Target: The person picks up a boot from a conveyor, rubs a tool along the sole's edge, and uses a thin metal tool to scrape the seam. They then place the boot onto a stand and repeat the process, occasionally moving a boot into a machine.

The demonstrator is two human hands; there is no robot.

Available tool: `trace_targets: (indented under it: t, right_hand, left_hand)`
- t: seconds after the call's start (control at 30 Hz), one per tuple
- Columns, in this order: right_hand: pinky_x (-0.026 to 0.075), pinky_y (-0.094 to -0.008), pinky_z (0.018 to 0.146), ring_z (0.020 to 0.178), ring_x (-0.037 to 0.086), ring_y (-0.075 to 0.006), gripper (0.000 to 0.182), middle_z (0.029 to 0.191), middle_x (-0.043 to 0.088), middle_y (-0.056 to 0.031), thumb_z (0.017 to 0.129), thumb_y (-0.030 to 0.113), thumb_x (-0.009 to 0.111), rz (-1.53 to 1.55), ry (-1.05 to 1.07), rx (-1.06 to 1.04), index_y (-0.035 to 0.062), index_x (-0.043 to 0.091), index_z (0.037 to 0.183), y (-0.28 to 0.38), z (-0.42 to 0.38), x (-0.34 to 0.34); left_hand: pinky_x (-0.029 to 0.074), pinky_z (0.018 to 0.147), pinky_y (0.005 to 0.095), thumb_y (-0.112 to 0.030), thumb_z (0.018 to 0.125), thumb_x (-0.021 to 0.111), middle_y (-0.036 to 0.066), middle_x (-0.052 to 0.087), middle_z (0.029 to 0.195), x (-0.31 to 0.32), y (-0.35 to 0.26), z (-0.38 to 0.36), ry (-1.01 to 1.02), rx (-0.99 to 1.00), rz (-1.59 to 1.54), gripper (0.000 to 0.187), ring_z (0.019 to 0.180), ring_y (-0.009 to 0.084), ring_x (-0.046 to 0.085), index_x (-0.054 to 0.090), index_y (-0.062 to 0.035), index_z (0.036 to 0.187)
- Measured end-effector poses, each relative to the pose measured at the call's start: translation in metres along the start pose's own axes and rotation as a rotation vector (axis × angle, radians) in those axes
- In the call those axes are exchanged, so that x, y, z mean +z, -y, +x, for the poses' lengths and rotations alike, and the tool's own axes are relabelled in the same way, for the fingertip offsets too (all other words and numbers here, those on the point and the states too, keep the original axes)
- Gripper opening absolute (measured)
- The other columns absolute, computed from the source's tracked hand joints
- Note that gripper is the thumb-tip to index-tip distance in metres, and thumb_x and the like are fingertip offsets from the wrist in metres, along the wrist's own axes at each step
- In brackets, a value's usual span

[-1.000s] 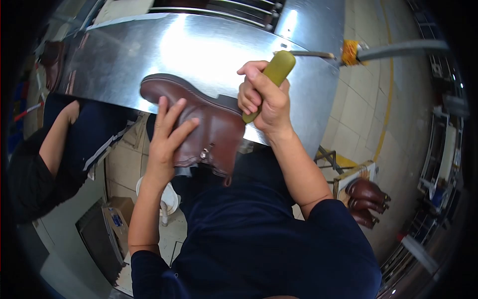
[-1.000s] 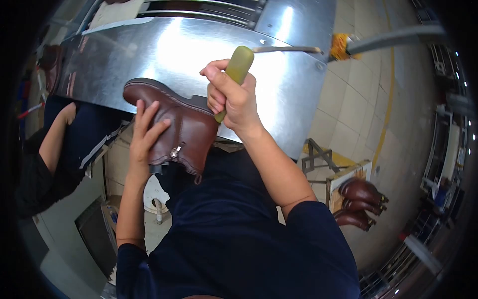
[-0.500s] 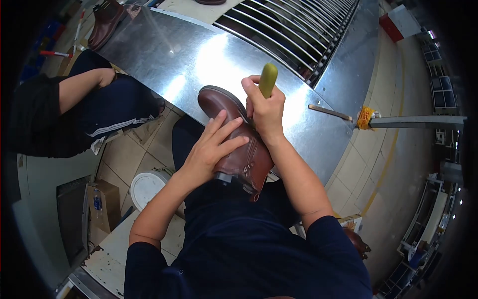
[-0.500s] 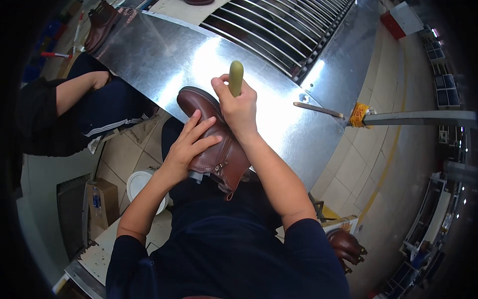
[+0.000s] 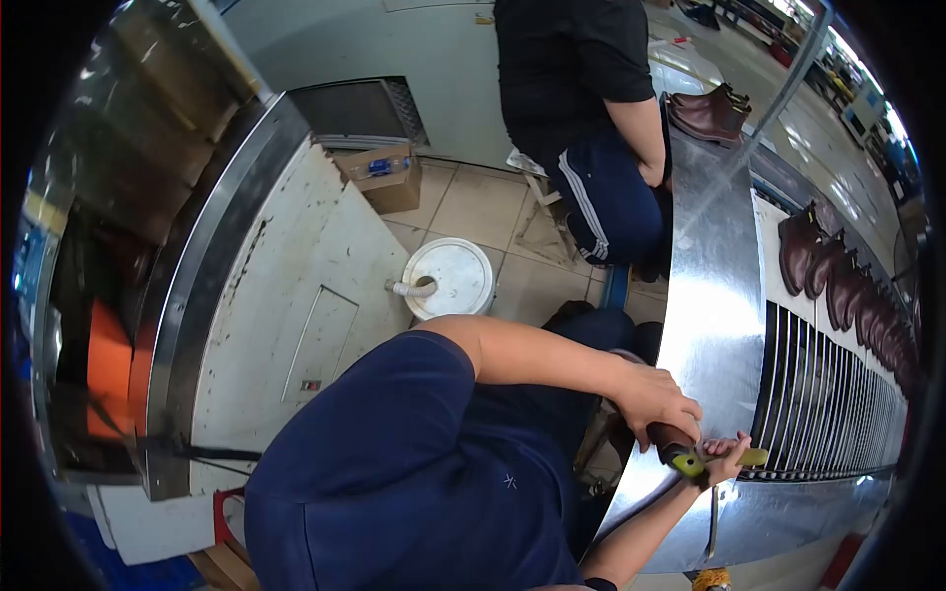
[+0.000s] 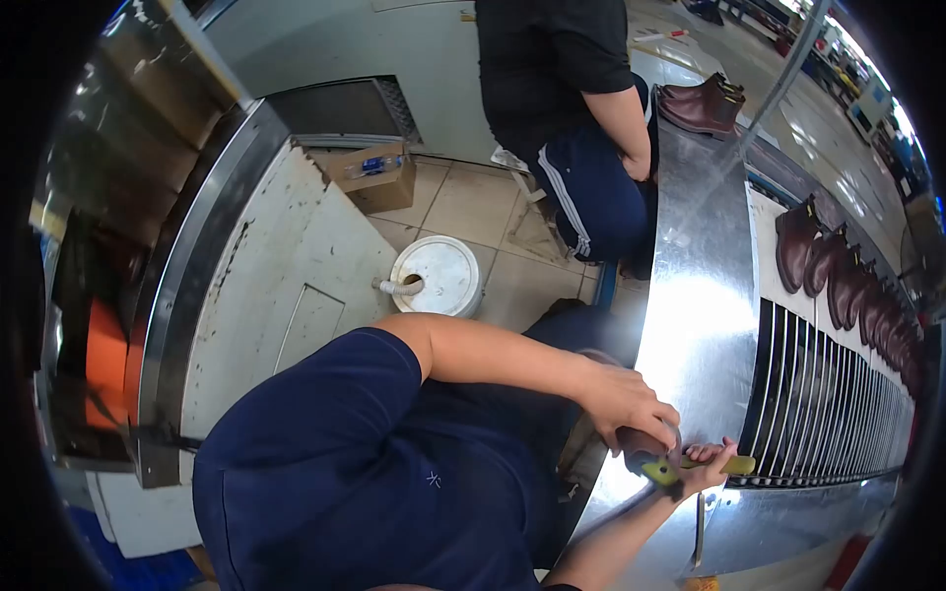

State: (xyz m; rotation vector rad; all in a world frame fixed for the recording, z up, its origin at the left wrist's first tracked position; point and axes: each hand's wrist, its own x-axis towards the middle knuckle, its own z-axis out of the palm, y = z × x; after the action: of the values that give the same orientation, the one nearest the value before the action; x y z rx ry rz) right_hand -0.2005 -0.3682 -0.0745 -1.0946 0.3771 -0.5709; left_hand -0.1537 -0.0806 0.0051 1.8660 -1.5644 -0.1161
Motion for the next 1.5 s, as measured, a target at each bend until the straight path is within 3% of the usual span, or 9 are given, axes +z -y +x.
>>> trace_targets:
  t: [0.37,0.6,0.77,0.83,0.97,1.03,1.13,1.37,1.5]
  right_hand:
    - [0.041,-0.0231,0.046,0.047,0.042,-0.0059,0.024,0.061,0.043,0.0035,0.108,0.026,0.062,-0.047,0.091,-0.068,0.0020,0.060,0.111,0.006,-0.011,-0.012]
    - [0.042,-0.0230,0.046,0.048,0.043,-0.0058,0.024,0.061,0.045,0.0033,0.109,0.025,0.061,-0.055,0.084,-0.048,0.0011,0.063,0.111,0.004,-0.010,-0.015]
    - [0.042,-0.0232,0.046,0.048,0.043,-0.0053,0.025,0.061,0.045,0.0030,0.108,0.025,0.062,-0.074,0.065,-0.045,0.0002,0.063,0.112,0.004,-0.010,-0.014]
    - [0.041,-0.0230,0.046,0.048,0.043,-0.0049,0.026,0.061,0.045,0.0034,0.108,0.025,0.063,-0.066,0.074,-0.051,-0.0003,0.063,0.112,0.005,-0.011,-0.015]
    - [0.039,-0.0220,0.046,0.049,0.043,-0.0045,0.026,0.061,0.046,0.0047,0.106,0.026,0.065,-0.072,0.056,-0.048,0.0002,0.064,0.110,-0.014,0.007,-0.028]
    - [0.037,-0.0209,0.046,0.050,0.043,-0.0049,0.019,0.063,0.048,0.0056,0.104,0.024,0.068,0.109,0.016,0.032,0.0051,0.067,0.104,-0.011,-0.007,-0.012]
    - [0.040,-0.0266,0.047,0.049,0.042,-0.0085,0.024,0.062,0.045,0.0032,0.101,0.025,0.072,0.001,-0.045,0.013,0.0031,0.064,0.106,0.004,-0.013,-0.004]
    - [0.040,-0.0269,0.048,0.049,0.044,-0.0092,0.026,0.059,0.046,0.0015,0.104,0.027,0.068,-0.072,0.002,0.003,0.0021,0.063,0.106,0.013,-0.009,-0.003]
    - [0.043,-0.0285,0.050,0.050,0.044,-0.0094,0.030,0.060,0.045,0.0015,0.103,0.029,0.069,-0.097,0.004,-0.010,-0.0002,0.064,0.108,0.011,-0.012,-0.006]
  left_hand:
    - [0.060,0.087,0.0396,-0.037,0.076,0.085,0.015,0.078,0.105,-0.070,-0.080,-0.128,-0.899,-0.892,-0.047,0.064,0.095,0.0284,0.077,0.066,-0.0006,0.125]
    - [0.054,0.101,0.0425,-0.043,0.080,0.085,0.019,0.074,0.123,-0.265,-0.245,-0.283,-1.516,-1.170,1.223,0.066,0.115,0.0326,0.071,0.065,-0.0015,0.128]
    - [0.050,0.107,0.0453,-0.071,0.072,0.082,0.021,0.071,0.132,-0.377,-0.330,-0.484,-1.227,-1.869,1.513,0.097,0.127,0.0367,0.066,0.064,-0.0034,0.140]
    - [0.049,0.108,0.0428,-0.066,0.073,0.084,0.019,0.072,0.131,-0.376,-0.328,-0.569,-1.468,-1.340,1.131,0.094,0.127,0.0338,0.066,0.066,-0.0026,0.139]
    - [0.047,0.109,0.0410,-0.063,0.078,0.084,0.021,0.071,0.134,-0.397,-0.333,-0.587,-1.219,-1.783,1.472,0.086,0.129,0.0340,0.065,0.069,0.0017,0.133]
    - [0.050,0.104,0.0380,-0.069,0.078,0.080,0.022,0.072,0.130,-0.370,-0.324,-0.502,-1.382,-1.625,1.277,0.089,0.119,0.0306,0.068,0.070,0.0025,0.131]
    - [0.050,0.106,0.0366,-0.075,0.076,0.078,0.020,0.072,0.131,-0.426,-0.332,-0.620,-1.268,-1.953,1.166,0.097,0.120,0.0303,0.068,0.071,0.0051,0.130]
    - [0.042,0.116,0.0373,-0.074,0.080,0.075,0.021,0.063,0.145,-0.437,-0.303,-0.624,-1.018,-1.457,1.302,0.102,0.136,0.0325,0.059,0.062,0.0057,0.141]
    - [0.041,0.117,0.0431,-0.091,0.074,0.062,0.023,0.063,0.145,-0.452,-0.296,-0.611,-0.856,-2.097,1.454,0.115,0.137,0.0372,0.058,0.063,0.0020,0.142]
